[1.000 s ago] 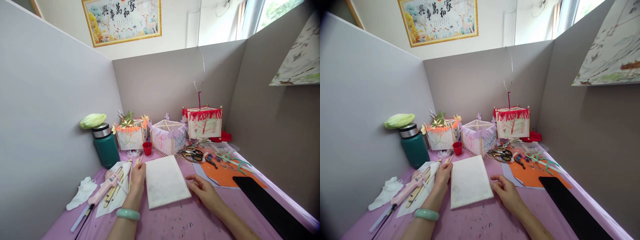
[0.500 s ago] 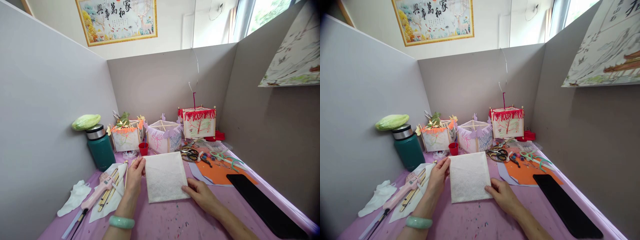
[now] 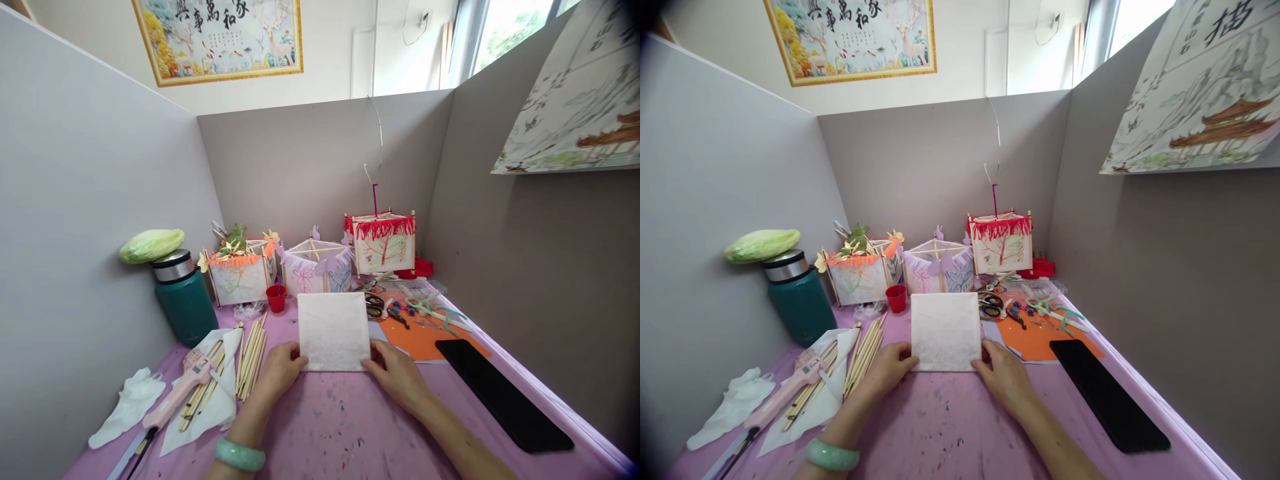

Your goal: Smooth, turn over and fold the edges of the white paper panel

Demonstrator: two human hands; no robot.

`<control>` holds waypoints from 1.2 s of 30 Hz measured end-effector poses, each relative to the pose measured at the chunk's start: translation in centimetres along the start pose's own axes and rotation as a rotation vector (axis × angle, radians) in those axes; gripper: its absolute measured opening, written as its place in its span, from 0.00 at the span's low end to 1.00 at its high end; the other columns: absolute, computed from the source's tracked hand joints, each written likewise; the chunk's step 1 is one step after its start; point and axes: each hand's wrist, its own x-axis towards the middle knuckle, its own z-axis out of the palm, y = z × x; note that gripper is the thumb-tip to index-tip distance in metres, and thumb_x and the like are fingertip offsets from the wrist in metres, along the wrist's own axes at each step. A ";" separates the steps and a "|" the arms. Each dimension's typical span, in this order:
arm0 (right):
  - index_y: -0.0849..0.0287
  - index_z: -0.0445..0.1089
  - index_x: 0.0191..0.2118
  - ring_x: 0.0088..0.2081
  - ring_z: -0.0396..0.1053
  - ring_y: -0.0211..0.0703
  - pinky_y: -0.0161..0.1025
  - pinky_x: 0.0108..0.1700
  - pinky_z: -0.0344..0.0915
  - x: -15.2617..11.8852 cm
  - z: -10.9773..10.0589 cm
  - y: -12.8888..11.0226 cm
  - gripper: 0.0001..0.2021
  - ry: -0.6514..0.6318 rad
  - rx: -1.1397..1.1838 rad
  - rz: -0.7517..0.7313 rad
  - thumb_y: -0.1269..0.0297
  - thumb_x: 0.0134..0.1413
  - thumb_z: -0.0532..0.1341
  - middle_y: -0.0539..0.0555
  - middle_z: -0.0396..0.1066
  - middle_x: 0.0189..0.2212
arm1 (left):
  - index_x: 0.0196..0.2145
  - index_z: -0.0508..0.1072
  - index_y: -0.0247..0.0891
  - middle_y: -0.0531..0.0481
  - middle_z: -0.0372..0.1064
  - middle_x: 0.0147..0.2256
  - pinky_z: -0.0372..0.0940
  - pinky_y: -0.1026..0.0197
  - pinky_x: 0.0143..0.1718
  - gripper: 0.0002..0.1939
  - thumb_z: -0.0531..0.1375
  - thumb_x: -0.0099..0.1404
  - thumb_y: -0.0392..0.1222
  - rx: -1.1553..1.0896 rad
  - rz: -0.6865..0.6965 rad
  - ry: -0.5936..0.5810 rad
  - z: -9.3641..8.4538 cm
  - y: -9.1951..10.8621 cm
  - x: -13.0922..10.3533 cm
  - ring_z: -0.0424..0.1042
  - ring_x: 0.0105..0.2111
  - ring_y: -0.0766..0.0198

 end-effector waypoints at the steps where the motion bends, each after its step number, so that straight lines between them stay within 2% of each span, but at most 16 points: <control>1: 0.56 0.67 0.32 0.33 0.67 0.44 0.37 0.35 0.56 0.0 -0.1 0.0 0.05 -0.017 -0.037 -0.010 0.62 0.52 0.57 0.52 0.71 0.31 | 0.16 0.68 0.38 0.57 0.61 0.13 0.46 0.65 0.20 0.07 0.61 0.47 0.33 0.022 0.009 0.005 0.0 0.0 0.0 0.57 0.15 0.68; 6: 0.56 0.64 0.28 0.31 0.66 0.43 0.36 0.33 0.56 0.0 0.1 0.1 0.04 -0.022 -0.065 0.000 0.65 0.52 0.55 0.50 0.69 0.27 | 0.19 0.70 0.39 0.55 0.64 0.16 0.47 0.65 0.23 0.04 0.60 0.48 0.32 0.095 0.053 0.026 -0.1 -0.1 0.2 0.59 0.17 0.67; 11: 0.57 0.65 0.32 0.36 0.68 0.44 0.37 0.38 0.58 0.0 0.5 0.2 0.03 0.007 -0.075 -0.003 0.68 0.53 0.54 0.53 0.70 0.33 | 0.23 0.74 0.38 0.52 0.68 0.20 0.51 0.64 0.25 0.04 0.60 0.50 0.33 0.135 0.094 0.030 0.0 0.0 0.1 0.63 0.21 0.63; 15: 0.57 0.69 0.35 0.41 0.68 0.46 0.36 0.42 0.59 -0.2 0.8 0.3 0.06 -0.022 -0.076 -0.046 0.71 0.52 0.55 0.55 0.71 0.37 | 0.18 0.71 0.38 0.50 0.69 0.21 0.51 0.63 0.27 0.07 0.60 0.46 0.28 0.171 0.125 0.035 0.1 -0.1 0.1 0.65 0.24 0.61; 19: 0.56 0.70 0.35 0.44 0.68 0.46 0.36 0.43 0.58 -0.4 0.9 0.4 0.07 -0.014 -0.054 -0.049 0.71 0.52 0.56 0.55 0.71 0.39 | 0.18 0.70 0.39 0.50 0.68 0.21 0.50 0.63 0.28 0.07 0.61 0.44 0.28 0.186 0.133 0.075 0.1 -0.2 0.1 0.64 0.25 0.61; 22: 0.57 0.69 0.32 0.40 0.68 0.47 0.38 0.41 0.59 -0.3 0.7 0.3 0.06 0.013 -0.017 -0.023 0.68 0.53 0.55 0.55 0.71 0.35 | 0.18 0.70 0.38 0.52 0.66 0.19 0.50 0.63 0.26 0.05 0.61 0.46 0.31 0.179 0.127 0.059 -0.1 -0.2 0.2 0.63 0.23 0.62; 25: 0.57 0.68 0.31 0.34 0.67 0.45 0.38 0.37 0.59 -0.1 0.4 0.0 0.09 0.051 0.050 0.011 0.61 0.57 0.53 0.54 0.70 0.30 | 0.20 0.71 0.37 0.53 0.65 0.19 0.50 0.64 0.25 0.03 0.60 0.49 0.36 0.150 0.119 0.037 -0.3 -0.1 0.3 0.62 0.21 0.63; 28: 0.57 0.67 0.30 0.29 0.65 0.42 0.37 0.33 0.58 0.0 0.1 -0.2 0.11 0.057 0.136 0.036 0.57 0.56 0.53 0.50 0.68 0.26 | 0.22 0.71 0.36 0.54 0.63 0.19 0.50 0.64 0.23 0.06 0.60 0.52 0.42 0.116 0.111 0.031 -0.4 -0.2 0.4 0.61 0.20 0.65; 31: 0.57 0.68 0.30 0.27 0.64 0.41 0.35 0.30 0.58 0.0 0.2 -0.3 0.10 0.045 0.210 0.050 0.56 0.53 0.56 0.48 0.66 0.23 | 0.24 0.71 0.36 0.55 0.62 0.18 0.51 0.64 0.22 0.11 0.59 0.55 0.47 0.089 0.100 0.023 -0.3 -0.1 0.2 0.60 0.18 0.65; 33: 0.57 0.69 0.33 0.26 0.63 0.40 0.35 0.29 0.58 0.1 0.4 -0.2 0.10 0.037 0.254 0.047 0.57 0.51 0.57 0.47 0.66 0.23 | 0.28 0.73 0.35 0.54 0.64 0.18 0.53 0.64 0.22 0.13 0.57 0.57 0.49 0.072 0.097 0.021 -0.4 0.0 0.2 0.62 0.18 0.64; 36: 0.58 0.69 0.37 0.26 0.64 0.40 0.35 0.30 0.60 0.2 0.5 0.1 0.11 0.034 0.307 0.021 0.60 0.49 0.55 0.48 0.66 0.26 | 0.33 0.76 0.35 0.51 0.71 0.24 0.58 0.62 0.27 0.12 0.57 0.56 0.44 0.059 0.113 0.032 -0.6 0.0 0.4 0.67 0.24 0.61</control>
